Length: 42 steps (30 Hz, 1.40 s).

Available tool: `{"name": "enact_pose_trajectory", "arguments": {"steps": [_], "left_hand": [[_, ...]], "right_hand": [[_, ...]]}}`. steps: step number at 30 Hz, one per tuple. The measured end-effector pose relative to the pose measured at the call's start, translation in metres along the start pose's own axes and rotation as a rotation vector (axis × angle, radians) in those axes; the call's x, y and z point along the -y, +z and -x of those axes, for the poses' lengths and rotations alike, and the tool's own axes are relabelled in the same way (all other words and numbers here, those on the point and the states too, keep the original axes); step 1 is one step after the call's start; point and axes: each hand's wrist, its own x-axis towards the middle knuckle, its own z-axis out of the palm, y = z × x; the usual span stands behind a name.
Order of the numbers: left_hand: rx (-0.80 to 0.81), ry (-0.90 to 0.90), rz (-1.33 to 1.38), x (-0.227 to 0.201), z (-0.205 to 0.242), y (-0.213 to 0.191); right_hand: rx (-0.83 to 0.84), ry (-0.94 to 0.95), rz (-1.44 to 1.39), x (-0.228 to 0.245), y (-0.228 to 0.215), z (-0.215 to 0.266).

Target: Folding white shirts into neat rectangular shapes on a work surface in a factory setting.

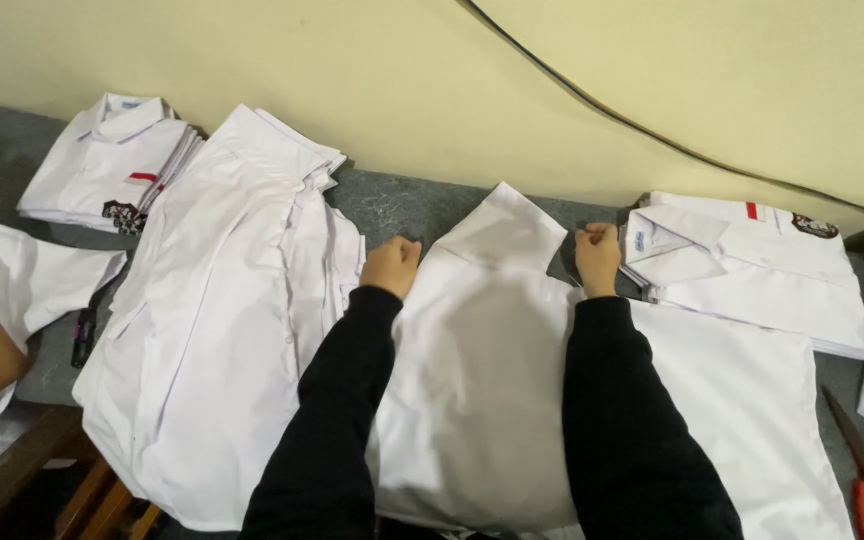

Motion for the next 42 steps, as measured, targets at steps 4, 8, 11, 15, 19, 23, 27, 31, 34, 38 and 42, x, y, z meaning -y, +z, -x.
{"name": "enact_pose_trajectory", "arguments": {"steps": [4, 8, 11, 15, 19, 23, 27, 31, 34, 38, 42], "left_hand": [[0.019, -0.085, -0.023, -0.016, -0.063, 0.048], [0.04, -0.126, -0.093, -0.026, -0.092, 0.079], [0.064, -0.112, -0.077, -0.028, -0.098, 0.081], [0.113, -0.119, -0.041, -0.001, -0.13, 0.111], [0.123, -0.077, 0.037, -0.01, -0.152, 0.123], [0.142, -0.054, 0.179, -0.025, -0.157, 0.121], [-0.015, 0.081, 0.288, -0.02, -0.168, 0.143], [-0.193, 0.204, -0.164, -0.076, -0.12, 0.132], [-0.315, 0.698, -0.336, -0.09, -0.123, 0.17], [-0.071, 0.747, -0.336, -0.08, -0.133, 0.202], [0.0, 0.684, -0.357, -0.088, -0.123, 0.177]], "right_hand": [[0.027, 0.047, 0.019, -0.017, 0.013, 0.003], [-0.08, 0.062, 0.095, -0.013, 0.019, 0.008], [-0.07, 0.088, 0.215, 0.028, 0.013, 0.029], [-0.069, 0.045, 0.38, 0.067, 0.011, 0.053], [-0.075, 0.033, 0.398, 0.064, 0.016, 0.051], [-0.092, -0.023, 0.284, 0.051, 0.018, 0.047], [-0.213, -0.177, 0.216, 0.037, 0.02, 0.038], [-0.316, -0.319, 0.531, 0.045, 0.03, 0.045], [-0.314, -0.594, 0.45, 0.045, 0.049, 0.043], [-0.052, -0.916, 0.472, 0.018, 0.073, 0.045], [-0.13, -1.114, 0.671, 0.022, 0.065, 0.049]]}}
